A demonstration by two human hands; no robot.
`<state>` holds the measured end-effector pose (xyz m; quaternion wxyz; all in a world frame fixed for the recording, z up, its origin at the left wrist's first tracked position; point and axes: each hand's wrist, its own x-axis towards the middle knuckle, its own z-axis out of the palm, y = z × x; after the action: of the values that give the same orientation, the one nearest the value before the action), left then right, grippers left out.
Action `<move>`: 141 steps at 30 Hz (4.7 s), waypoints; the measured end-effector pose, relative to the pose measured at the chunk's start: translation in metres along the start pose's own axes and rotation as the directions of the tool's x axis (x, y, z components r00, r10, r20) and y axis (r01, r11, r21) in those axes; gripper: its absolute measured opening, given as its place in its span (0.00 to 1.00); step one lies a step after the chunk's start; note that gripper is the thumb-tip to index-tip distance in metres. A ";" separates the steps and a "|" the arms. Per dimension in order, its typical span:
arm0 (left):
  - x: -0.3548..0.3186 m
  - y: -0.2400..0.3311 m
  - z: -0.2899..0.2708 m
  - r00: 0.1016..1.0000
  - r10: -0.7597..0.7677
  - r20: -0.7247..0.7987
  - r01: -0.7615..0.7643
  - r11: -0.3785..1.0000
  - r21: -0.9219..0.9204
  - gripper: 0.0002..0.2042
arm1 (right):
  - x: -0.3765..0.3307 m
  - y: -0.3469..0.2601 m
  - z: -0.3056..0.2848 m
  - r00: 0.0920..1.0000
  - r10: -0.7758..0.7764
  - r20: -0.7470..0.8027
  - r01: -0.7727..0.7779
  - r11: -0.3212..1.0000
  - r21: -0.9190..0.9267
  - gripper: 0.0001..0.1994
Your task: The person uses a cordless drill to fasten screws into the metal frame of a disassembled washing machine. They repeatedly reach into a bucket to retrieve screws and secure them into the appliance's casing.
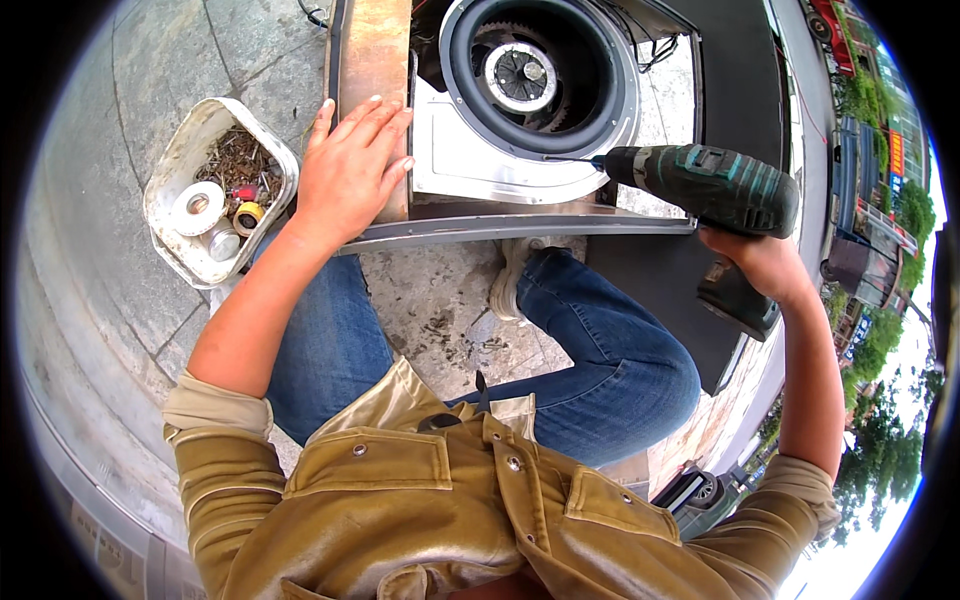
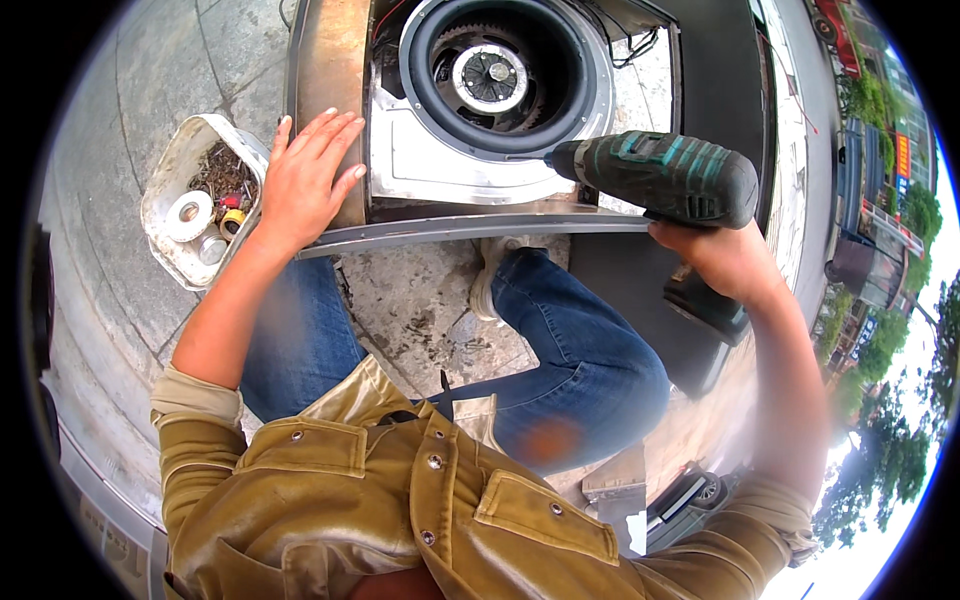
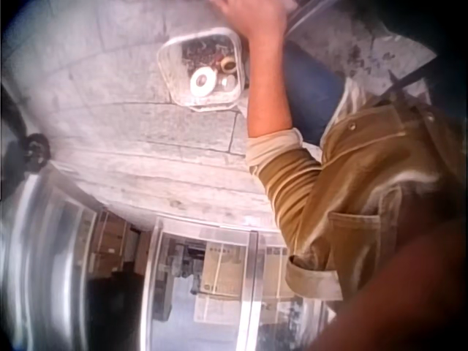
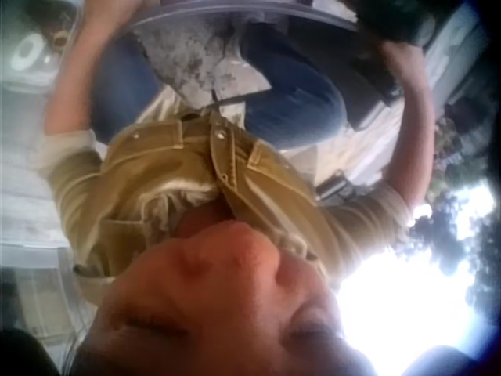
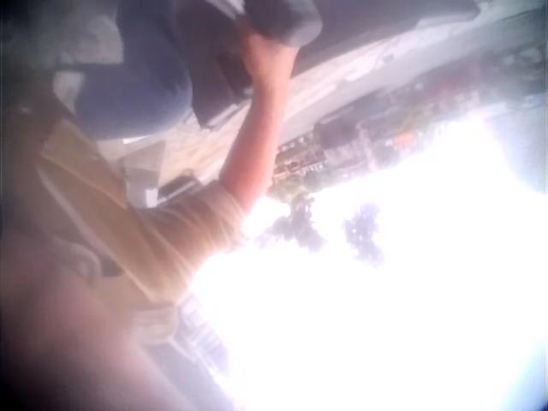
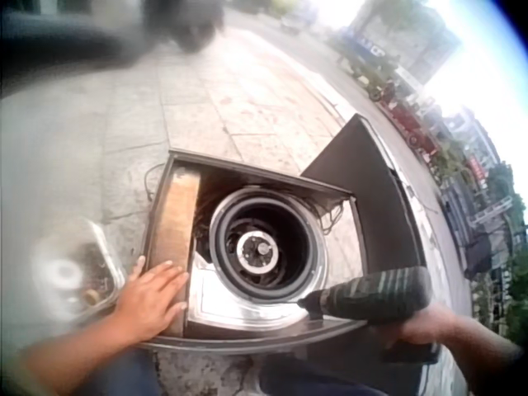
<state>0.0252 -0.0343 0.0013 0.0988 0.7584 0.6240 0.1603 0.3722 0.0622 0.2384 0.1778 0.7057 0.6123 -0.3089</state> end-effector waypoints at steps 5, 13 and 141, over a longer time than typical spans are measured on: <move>0.000 0.000 0.000 1.000 0.006 -0.003 -0.006 1.000 0.001 0.24 | -0.004 -0.012 0.000 0.996 -0.085 0.021 0.084 0.996 0.023 0.18; 0.001 0.001 0.000 1.000 0.008 -0.019 -0.009 1.000 -0.020 0.24 | -0.001 -0.026 -0.004 0.987 -0.159 0.007 0.159 0.984 -0.076 0.18; 0.065 0.066 0.031 0.959 0.276 -0.064 -0.282 0.951 -0.129 0.06 | -0.045 0.098 0.063 0.888 -0.183 -0.422 0.368 0.832 0.416 0.16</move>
<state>0.1081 0.0176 0.0037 0.1127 0.8267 0.5001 0.2320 0.4512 -0.0294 0.2082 -0.1685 0.6745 0.6341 -0.3385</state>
